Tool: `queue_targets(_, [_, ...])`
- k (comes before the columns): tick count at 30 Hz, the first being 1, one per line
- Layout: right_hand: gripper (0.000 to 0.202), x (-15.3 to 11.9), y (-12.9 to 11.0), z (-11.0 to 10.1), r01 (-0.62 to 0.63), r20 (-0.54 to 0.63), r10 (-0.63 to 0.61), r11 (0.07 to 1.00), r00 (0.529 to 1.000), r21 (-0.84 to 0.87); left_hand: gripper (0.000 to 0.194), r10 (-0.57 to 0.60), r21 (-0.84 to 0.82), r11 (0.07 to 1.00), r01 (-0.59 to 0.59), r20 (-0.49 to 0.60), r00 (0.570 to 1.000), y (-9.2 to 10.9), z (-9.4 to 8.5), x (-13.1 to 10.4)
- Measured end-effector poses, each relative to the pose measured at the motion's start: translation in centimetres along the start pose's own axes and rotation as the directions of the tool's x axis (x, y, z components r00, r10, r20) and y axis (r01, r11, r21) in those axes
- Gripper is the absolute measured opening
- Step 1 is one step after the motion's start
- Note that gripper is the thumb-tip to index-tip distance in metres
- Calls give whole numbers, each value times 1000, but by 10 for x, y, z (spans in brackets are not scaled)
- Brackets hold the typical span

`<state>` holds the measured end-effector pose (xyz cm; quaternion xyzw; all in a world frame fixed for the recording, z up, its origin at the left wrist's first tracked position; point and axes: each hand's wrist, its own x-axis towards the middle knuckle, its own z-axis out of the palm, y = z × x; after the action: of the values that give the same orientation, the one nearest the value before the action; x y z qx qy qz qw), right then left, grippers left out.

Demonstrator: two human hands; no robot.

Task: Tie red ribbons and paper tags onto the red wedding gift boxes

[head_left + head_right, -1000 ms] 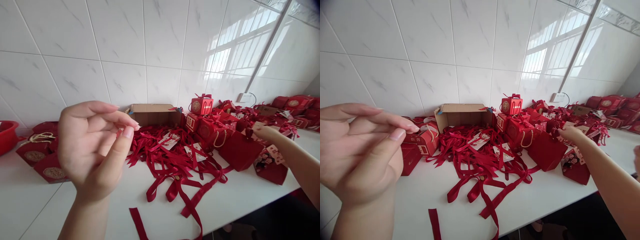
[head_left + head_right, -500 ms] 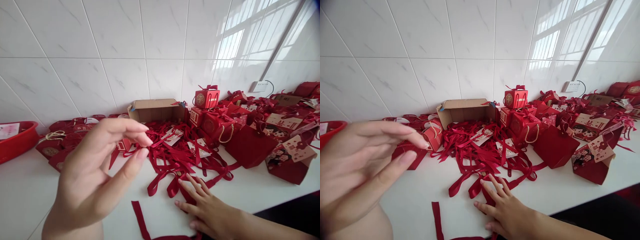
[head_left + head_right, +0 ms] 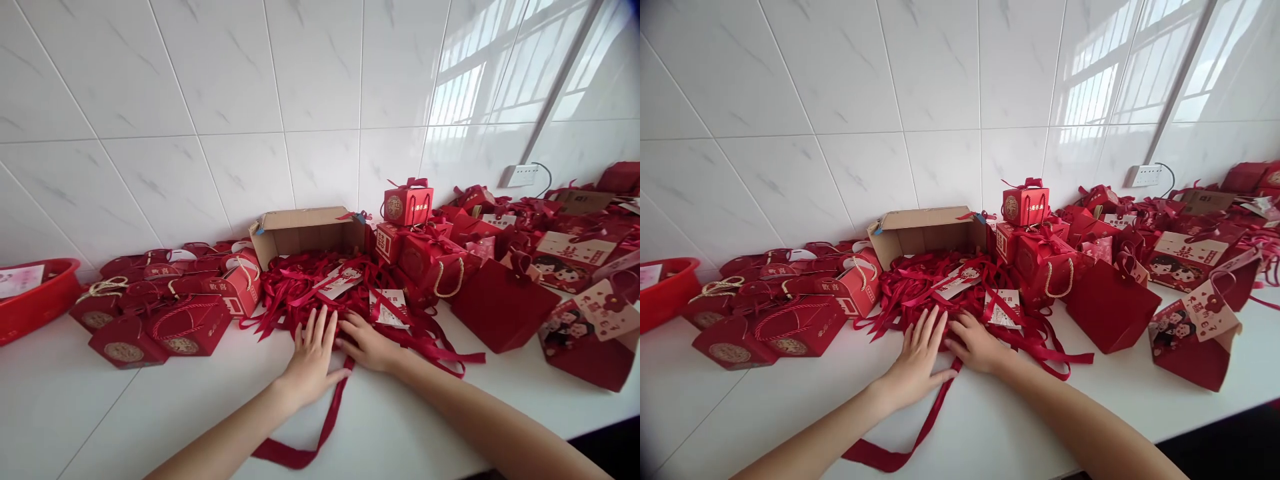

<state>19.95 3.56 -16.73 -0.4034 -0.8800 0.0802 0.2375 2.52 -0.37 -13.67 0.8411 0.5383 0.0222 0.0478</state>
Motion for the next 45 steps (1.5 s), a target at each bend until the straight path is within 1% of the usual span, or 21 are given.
queue_targets(2, [36, 0, 1, -11, -54, -96, 51, 998, 994, -23, 86, -37, 13, 999, 38, -113, 993, -11, 13, 5])
queue_targets(4, [38, -4, 5, -24, -136, -196, 122, 989, 973, -55, 77, -76, 39, 996, 83, -161, 984, -21, 14, 9])
queue_targets(7, [49, -10, 14, -39, -308, -284, 261, 942, 923, -136, 72, -139, 64, 987, 148, -128, 982, -35, 2, 17])
queue_targets(9, [61, -13, 17, -43, -402, -268, 338, 885, 902, -235, 76, -152, 59, 986, 157, -83, 985, -44, -8, 27])
queue_targets(11, [66, -15, 18, -43, -445, -251, 378, 835, 891, -323, 81, -149, 60, 987, 152, -55, 987, -52, -15, 38])
queue_targets(13, [52, -17, 17, -45, -469, -285, 385, 812, 878, -347, 75, -156, 61, 986, 158, -36, 987, -59, -16, 48])
queue_targets(15, [30, -20, 18, -47, -504, -339, 396, 794, 853, -340, 57, -171, 48, 984, 172, -20, 985, -64, -15, 58])
queue_targets(18, [16, -26, 26, -53, -515, -361, 398, 788, 844, -337, 34, -202, -21, 979, 202, 16, 979, -72, -18, 77])
queue_targets(20, [16, -28, 34, -56, -511, -360, 395, 795, 845, -327, 33, -241, -96, 965, 243, 34, 970, -82, -33, 95])
queue_targets(23, [32, -29, 45, -59, -501, -387, 381, 818, 839, -282, 34, -364, -209, 912, 354, -10, 931, -102, -73, 130])
queue_targets(26, [42, -27, 49, -63, -462, -485, 325, 866, 812, -192, 35, -514, -284, 840, 462, -146, 845, -121, -110, 162])
queue_targets(28, [36, -25, 48, -66, -395, -591, 258, 912, 764, -113, 35, -582, -289, 805, 518, -210, 786, -125, -119, 175])
queue_targets(31, [25, -23, 45, -71, -266, -721, 139, 962, 678, -64, 36, -626, -264, 778, 570, -248, 739, -114, -109, 179])
queue_targets(33, [22, -22, 42, -74, -227, -771, 87, 971, 631, -76, 47, -604, -234, 796, 558, -257, 754, -96, -96, 171])
queue_targets(34, [22, -22, 40, -76, -221, -791, 68, 971, 607, -87, 57, -571, -215, 821, 530, -263, 778, -85, -89, 165])
queue_targets(36, [21, -22, 37, -79, -216, -828, 34, 971, 560, -106, 79, -443, -168, 896, 410, -273, 854, -59, -77, 149])
queue_targets(37, [22, -22, 36, -81, -214, -842, 20, 970, 539, -114, 78, -345, -142, 938, 318, -269, 899, -45, -71, 139])
queue_targets(39, [22, -22, 35, -83, -207, -864, -1, 971, 504, -121, 62, -97, -101, 992, 79, -188, 977, -17, -59, 119])
queue_targets(40, [22, -22, 34, -84, -203, -870, -7, 971, 493, -123, 63, 21, -97, 995, -33, -124, 992, -5, -52, 110])
queue_targets(42, [23, -22, 34, -84, -198, -875, -17, 972, 484, -128, 79, 167, -105, 980, -168, -20, 986, 14, -37, 96])
queue_targets(45, [25, -21, 35, -84, -187, -871, -25, 973, 490, -133, 87, 194, -130, 974, -183, 78, 978, 24, -17, 84])
